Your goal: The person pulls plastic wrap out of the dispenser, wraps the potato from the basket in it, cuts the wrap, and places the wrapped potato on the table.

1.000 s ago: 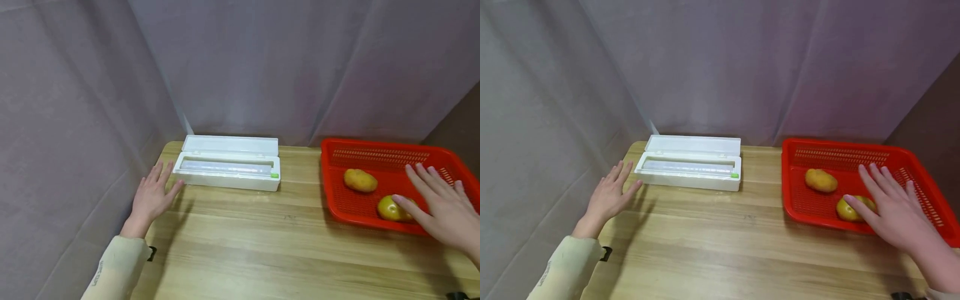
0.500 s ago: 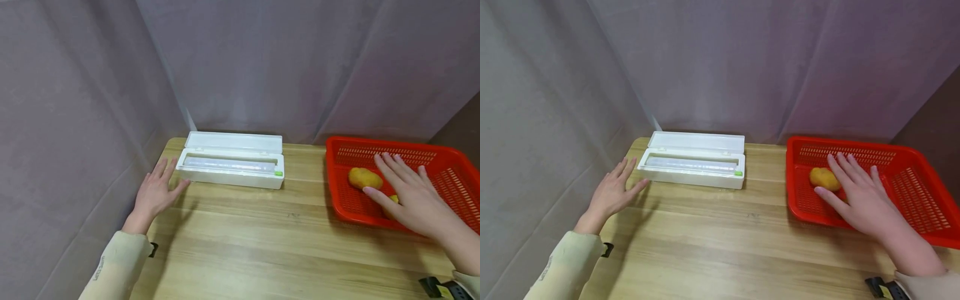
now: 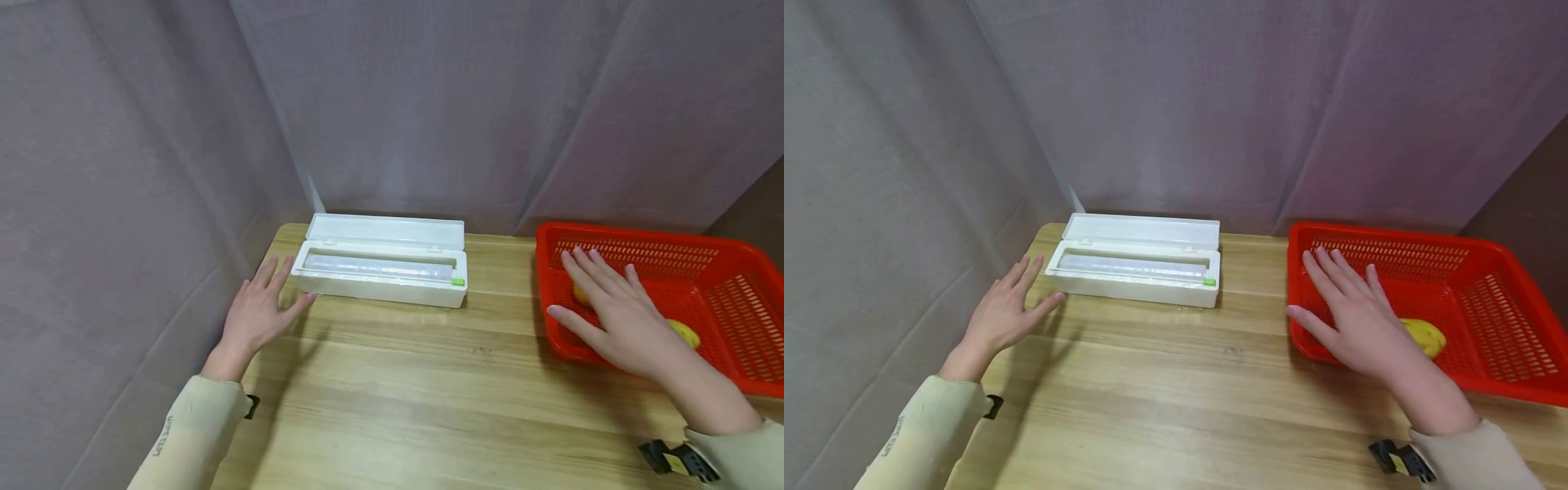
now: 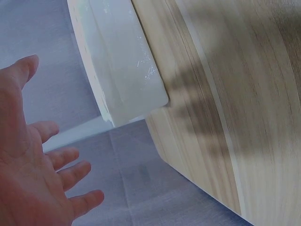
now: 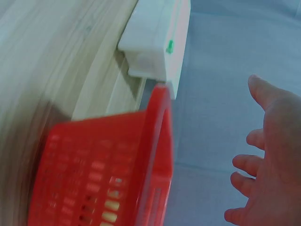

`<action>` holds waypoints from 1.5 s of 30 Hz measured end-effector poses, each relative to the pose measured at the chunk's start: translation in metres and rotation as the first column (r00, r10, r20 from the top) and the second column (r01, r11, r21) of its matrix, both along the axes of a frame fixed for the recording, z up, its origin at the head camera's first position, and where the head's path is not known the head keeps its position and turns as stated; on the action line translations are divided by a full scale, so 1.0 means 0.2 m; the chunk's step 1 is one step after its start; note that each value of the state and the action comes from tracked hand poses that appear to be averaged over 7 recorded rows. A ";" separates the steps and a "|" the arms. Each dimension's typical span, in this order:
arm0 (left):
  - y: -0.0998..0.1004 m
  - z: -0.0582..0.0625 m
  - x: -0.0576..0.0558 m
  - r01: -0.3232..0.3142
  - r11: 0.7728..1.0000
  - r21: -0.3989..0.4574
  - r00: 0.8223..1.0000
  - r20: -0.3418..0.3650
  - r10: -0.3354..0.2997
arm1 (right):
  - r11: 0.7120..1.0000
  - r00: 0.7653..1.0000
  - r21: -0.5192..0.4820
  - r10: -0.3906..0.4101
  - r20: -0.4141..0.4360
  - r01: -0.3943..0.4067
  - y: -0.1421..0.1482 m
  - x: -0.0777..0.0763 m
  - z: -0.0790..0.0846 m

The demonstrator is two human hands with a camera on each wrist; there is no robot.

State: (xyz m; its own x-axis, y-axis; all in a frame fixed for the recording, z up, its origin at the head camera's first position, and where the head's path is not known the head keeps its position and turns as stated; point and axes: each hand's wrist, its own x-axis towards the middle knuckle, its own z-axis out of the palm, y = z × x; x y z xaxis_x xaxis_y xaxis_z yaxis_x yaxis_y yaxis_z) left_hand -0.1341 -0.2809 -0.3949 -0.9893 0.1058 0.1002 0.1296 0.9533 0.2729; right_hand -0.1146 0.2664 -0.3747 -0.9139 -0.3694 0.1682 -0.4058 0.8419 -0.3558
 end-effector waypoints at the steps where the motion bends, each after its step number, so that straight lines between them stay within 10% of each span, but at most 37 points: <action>1: 0.00 0.00 0.00 -0.001 1.000 0.004 1.000 0.004 0.001 | 1.000 1.000 0.000 0.005 -0.002 -0.005 -0.02 0.00 0.00; 18: 0.01 -0.02 0.03 -0.005 1.000 0.022 0.999 0.049 0.004 | 0.990 0.993 -0.091 0.102 -0.067 -0.108 -0.29 0.00 -0.01; 45: 0.01 -0.14 0.06 -0.032 0.997 0.071 0.999 -0.001 0.032 | 0.963 0.984 -0.255 0.120 0.133 -0.083 -0.62 0.05 -0.16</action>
